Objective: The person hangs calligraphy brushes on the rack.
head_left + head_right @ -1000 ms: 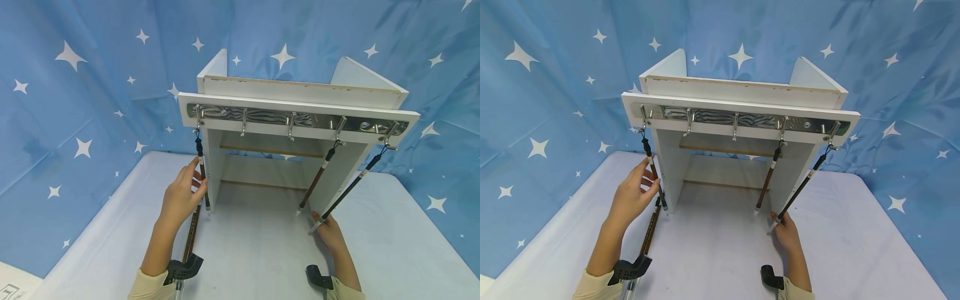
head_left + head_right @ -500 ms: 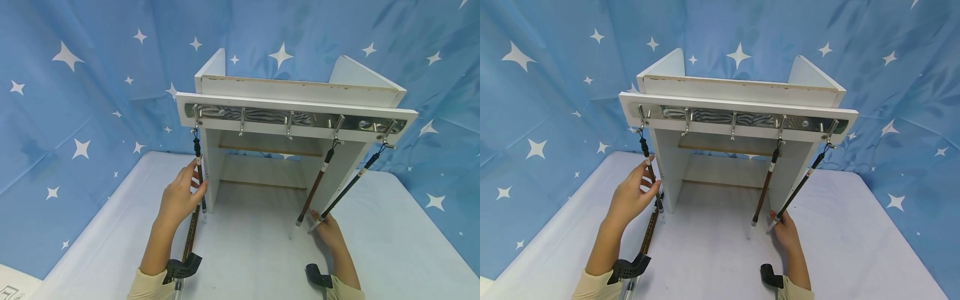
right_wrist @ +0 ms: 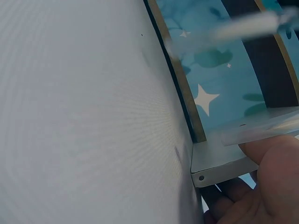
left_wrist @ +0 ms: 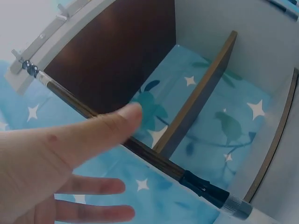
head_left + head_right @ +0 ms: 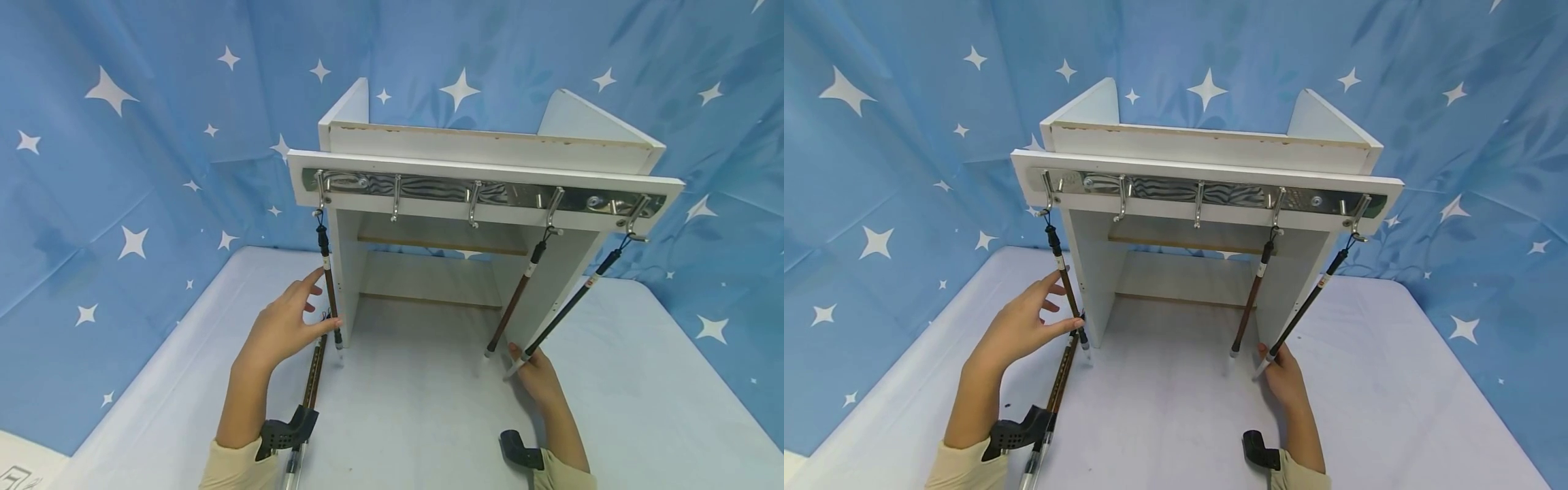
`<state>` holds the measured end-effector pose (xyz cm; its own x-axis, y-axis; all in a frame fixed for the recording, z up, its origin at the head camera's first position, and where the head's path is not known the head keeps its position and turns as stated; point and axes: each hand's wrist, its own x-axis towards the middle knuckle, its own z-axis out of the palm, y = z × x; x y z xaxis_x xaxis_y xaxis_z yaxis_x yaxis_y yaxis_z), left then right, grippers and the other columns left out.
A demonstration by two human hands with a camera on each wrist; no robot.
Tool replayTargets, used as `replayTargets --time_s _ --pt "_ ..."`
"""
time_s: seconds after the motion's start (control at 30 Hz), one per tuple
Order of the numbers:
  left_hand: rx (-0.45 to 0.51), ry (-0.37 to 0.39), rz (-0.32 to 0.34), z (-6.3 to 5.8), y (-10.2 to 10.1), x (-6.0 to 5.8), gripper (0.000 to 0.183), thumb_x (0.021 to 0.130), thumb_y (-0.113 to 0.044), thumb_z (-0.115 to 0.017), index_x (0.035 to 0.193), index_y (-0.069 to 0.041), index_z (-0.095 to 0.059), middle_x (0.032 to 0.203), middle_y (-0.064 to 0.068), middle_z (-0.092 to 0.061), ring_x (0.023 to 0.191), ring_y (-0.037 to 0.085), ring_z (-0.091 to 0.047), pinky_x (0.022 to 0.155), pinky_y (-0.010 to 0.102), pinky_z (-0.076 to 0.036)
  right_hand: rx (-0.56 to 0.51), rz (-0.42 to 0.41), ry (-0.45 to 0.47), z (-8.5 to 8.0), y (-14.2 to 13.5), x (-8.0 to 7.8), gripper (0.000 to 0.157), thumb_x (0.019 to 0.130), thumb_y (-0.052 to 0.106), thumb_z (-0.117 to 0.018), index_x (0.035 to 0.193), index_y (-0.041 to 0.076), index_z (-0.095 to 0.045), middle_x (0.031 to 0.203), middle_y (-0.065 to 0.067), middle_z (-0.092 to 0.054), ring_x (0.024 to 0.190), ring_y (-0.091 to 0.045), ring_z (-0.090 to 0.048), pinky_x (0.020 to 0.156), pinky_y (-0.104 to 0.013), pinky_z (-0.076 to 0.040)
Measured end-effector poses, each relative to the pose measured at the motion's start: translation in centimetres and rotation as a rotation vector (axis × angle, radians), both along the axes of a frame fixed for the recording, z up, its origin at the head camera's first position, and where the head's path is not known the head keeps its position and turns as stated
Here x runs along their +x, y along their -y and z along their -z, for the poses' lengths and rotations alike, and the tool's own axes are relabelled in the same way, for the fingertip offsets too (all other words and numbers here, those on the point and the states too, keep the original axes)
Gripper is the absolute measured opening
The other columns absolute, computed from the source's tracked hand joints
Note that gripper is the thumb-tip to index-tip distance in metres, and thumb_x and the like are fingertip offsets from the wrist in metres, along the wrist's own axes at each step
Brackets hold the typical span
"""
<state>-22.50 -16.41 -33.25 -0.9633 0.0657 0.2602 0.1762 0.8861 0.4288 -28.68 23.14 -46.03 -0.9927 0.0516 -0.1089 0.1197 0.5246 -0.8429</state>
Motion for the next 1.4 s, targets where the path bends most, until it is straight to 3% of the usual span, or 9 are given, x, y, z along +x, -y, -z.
replayTargets --time_s 0.17,0.37,0.63,1.1,1.3,1.4 --pt "-0.007 0.067 0.006 0.5 0.3 -0.3 0.081 0.077 -0.044 -0.069 0.141 -0.013 -0.031 0.119 0.009 -0.056 0.099 0.025 -0.060 0.071 0.043 -0.051 0.003 -0.007 0.013 0.1 -0.1 0.0 0.072 0.092 0.050 -0.040 0.145 0.005 -0.020 0.146 -0.025 -0.022 0.135 -0.045 -0.018 0.106 -0.060 -0.017" --pt "-0.020 0.209 0.017 1.0 0.6 -0.9 0.082 0.077 -0.040 -0.070 0.141 -0.007 -0.031 0.124 0.016 -0.054 0.107 0.032 -0.056 0.080 0.049 -0.049 0.006 -0.004 0.015 0.1 -0.2 -0.1 0.073 0.092 0.050 -0.041 0.145 0.005 -0.020 0.147 -0.024 -0.022 0.135 -0.044 -0.018 0.106 -0.060 -0.017" --pt "0.023 0.376 0.036 2.2 0.9 -1.5 0.083 0.076 -0.033 -0.073 0.142 -0.007 -0.029 0.121 0.018 -0.056 0.105 0.031 -0.056 0.080 0.046 -0.049 0.012 0.005 0.026 0.1 -0.1 -0.2 0.070 0.093 0.048 -0.041 0.146 0.007 -0.018 0.147 -0.023 -0.022 0.135 -0.044 -0.017 0.106 -0.061 -0.015" --pt "0.016 0.454 0.010 4.2 1.1 -2.5 0.081 0.076 -0.031 -0.073 0.141 -0.008 -0.031 0.115 0.017 -0.059 0.104 0.031 -0.057 0.081 0.048 -0.049 -0.004 0.000 0.021 -0.1 -0.2 0.0 0.072 0.092 0.049 -0.042 0.144 0.005 -0.022 0.146 -0.025 -0.023 0.135 -0.045 -0.018 0.106 -0.061 -0.016" --pt "0.052 0.527 -0.015 4.8 1.2 -2.7 0.084 0.074 -0.027 -0.074 0.142 -0.008 -0.029 0.116 0.020 -0.059 0.106 0.034 -0.056 0.082 0.053 -0.047 -0.002 -0.001 0.022 -0.2 -0.1 0.0 0.071 0.092 0.048 -0.042 0.144 0.004 -0.021 0.146 -0.025 -0.023 0.134 -0.045 -0.018 0.106 -0.061 -0.016" --pt "0.073 0.550 -0.032 5.4 1.2 -2.8 0.086 0.074 -0.027 -0.075 0.143 -0.007 -0.028 0.112 0.019 -0.060 0.097 0.032 -0.058 0.073 0.048 -0.050 -0.008 0.000 0.025 -0.1 -0.1 -0.1 0.069 0.093 0.045 -0.042 0.144 0.004 -0.021 0.146 -0.026 -0.023 0.134 -0.045 -0.018 0.107 -0.060 -0.016"
